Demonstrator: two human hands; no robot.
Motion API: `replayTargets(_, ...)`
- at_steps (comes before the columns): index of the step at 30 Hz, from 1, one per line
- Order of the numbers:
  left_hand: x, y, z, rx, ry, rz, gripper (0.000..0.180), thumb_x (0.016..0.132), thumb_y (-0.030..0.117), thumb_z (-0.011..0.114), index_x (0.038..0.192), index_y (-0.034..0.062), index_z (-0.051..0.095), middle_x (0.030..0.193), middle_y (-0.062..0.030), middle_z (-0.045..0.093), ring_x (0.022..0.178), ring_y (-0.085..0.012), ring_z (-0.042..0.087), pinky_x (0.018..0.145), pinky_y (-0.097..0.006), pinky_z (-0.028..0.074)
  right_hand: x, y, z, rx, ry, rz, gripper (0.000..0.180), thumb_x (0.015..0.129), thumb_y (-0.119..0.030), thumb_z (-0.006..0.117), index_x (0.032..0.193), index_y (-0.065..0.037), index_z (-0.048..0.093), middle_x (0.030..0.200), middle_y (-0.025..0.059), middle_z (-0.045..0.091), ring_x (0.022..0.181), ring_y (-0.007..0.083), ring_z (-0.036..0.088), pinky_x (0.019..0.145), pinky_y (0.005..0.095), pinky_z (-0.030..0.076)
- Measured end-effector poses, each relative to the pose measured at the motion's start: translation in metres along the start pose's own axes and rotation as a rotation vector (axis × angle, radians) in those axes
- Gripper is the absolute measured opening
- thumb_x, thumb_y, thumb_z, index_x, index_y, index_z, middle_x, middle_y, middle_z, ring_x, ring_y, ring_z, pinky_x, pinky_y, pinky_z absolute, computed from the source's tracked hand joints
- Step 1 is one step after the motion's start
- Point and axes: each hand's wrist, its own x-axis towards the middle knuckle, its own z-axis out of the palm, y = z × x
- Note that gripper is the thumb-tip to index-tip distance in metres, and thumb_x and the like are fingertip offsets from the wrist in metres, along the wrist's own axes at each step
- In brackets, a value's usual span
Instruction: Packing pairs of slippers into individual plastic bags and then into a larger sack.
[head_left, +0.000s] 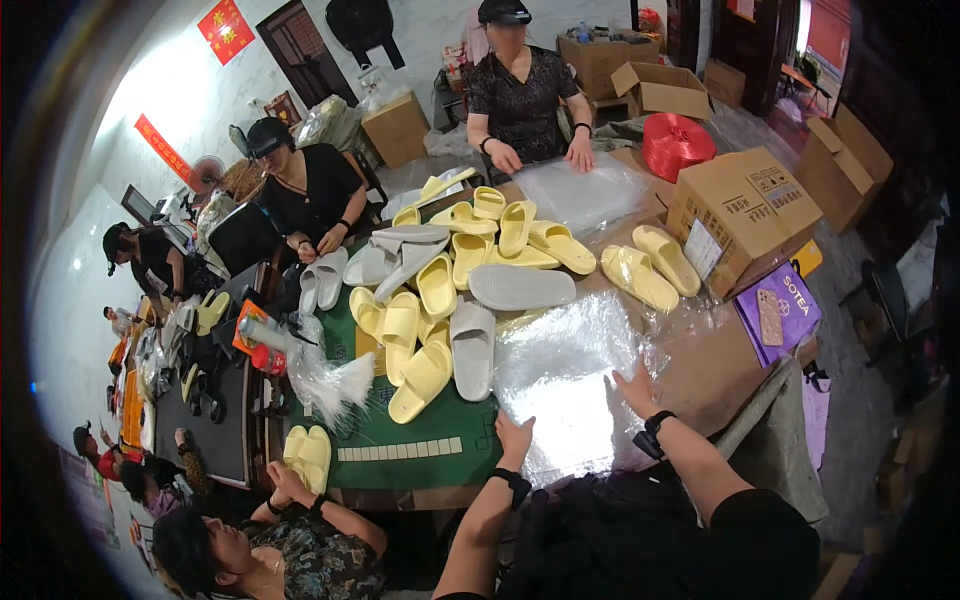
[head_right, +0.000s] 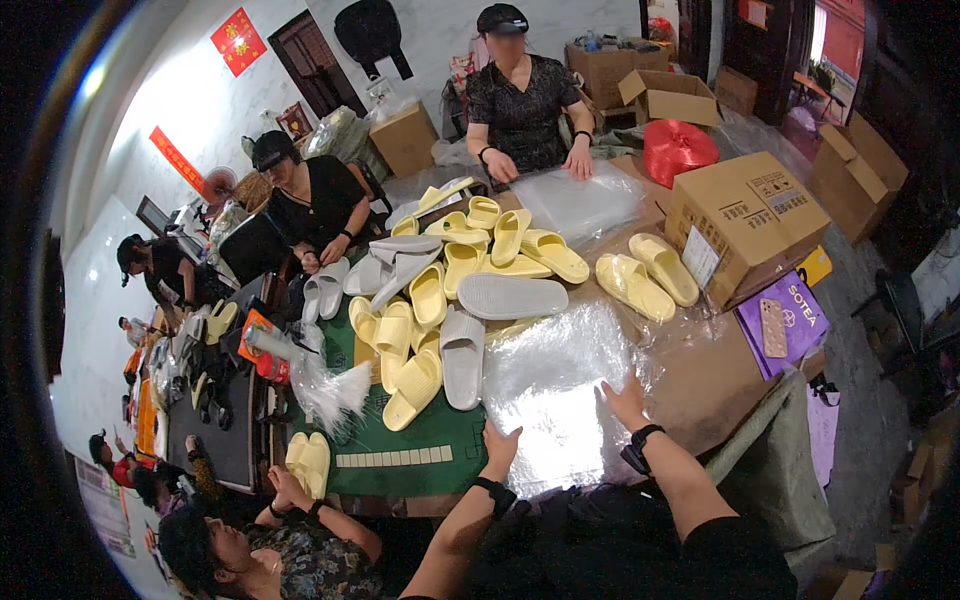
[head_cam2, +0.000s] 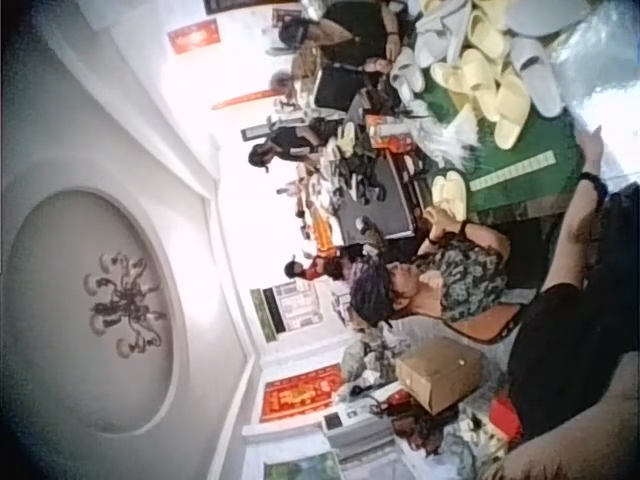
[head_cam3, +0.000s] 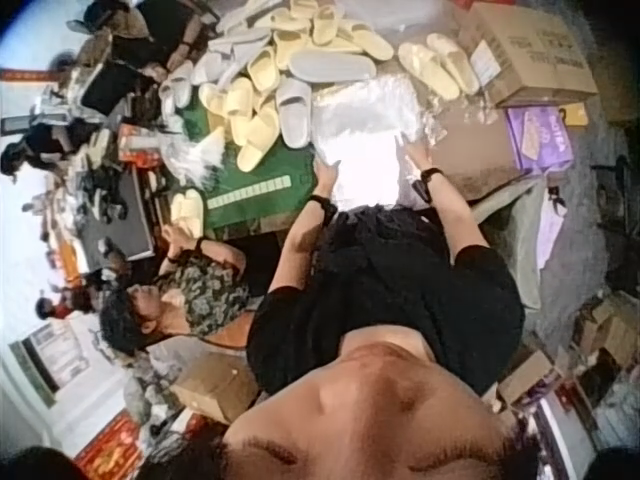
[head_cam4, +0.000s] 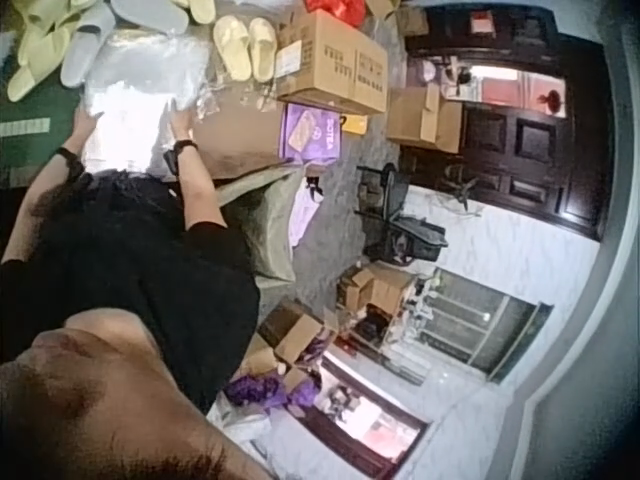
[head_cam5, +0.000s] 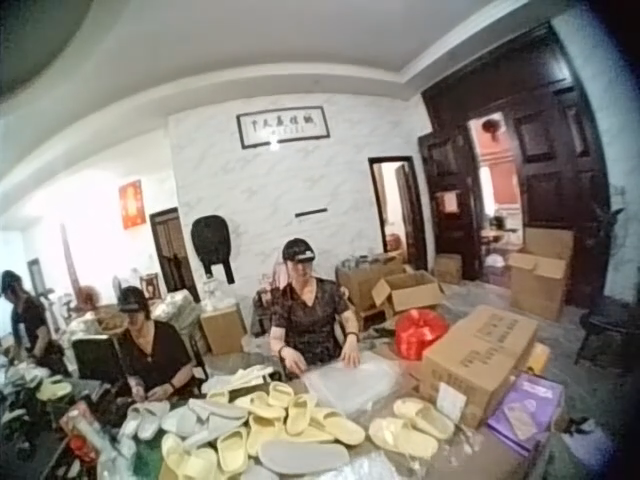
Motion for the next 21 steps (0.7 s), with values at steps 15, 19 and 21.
replayTargets(15, -0.024, -0.026, -0.01, -0.714, -0.162, -0.275, 0.023, 0.078, 0.001, 0.061, 0.1, -0.0021, 0.053, 0.08, -0.0109, 0.059, 0.064, -0.0229, 0.06, 0.055, -0.036, 0.05, 0.006, 0.029, 0.022, -0.077, -0.162, -0.192, 0.077, 0.072, -0.01, 0.057, 0.139, -0.006, 0.02, 0.132, 0.0236, 0.037, 0.12, 0.0385, 0.039, 0.1, 0.0448, 0.031)
replayTargets(19, -0.024, -0.035, -0.011, -0.788, -0.149, -0.237, 0.028, 0.077, 0.004, 0.064, 0.102, -0.0023, 0.052, 0.081, -0.0112, 0.06, 0.064, -0.0214, 0.06, 0.054, -0.035, 0.05, 0.021, 0.031, 0.028, -0.116, -0.159, -0.222, 0.075, 0.073, -0.012, 0.058, 0.139, -0.009, 0.022, 0.13, 0.0223, 0.04, 0.118, 0.0379, 0.04, 0.097, 0.049, 0.032)
replayTargets(21, -0.029, -0.023, -0.01, -0.718, -0.138, -0.251, 0.034, 0.077, 0.007, 0.065, 0.107, -0.0026, 0.051, 0.09, -0.013, 0.059, 0.072, -0.0231, 0.059, 0.063, -0.034, 0.049, 0.022, 0.031, 0.021, -0.118, -0.148, -0.23, 0.075, 0.073, -0.013, 0.06, 0.138, -0.009, 0.022, 0.129, 0.0224, 0.041, 0.118, 0.0379, 0.04, 0.096, 0.0493, 0.032)
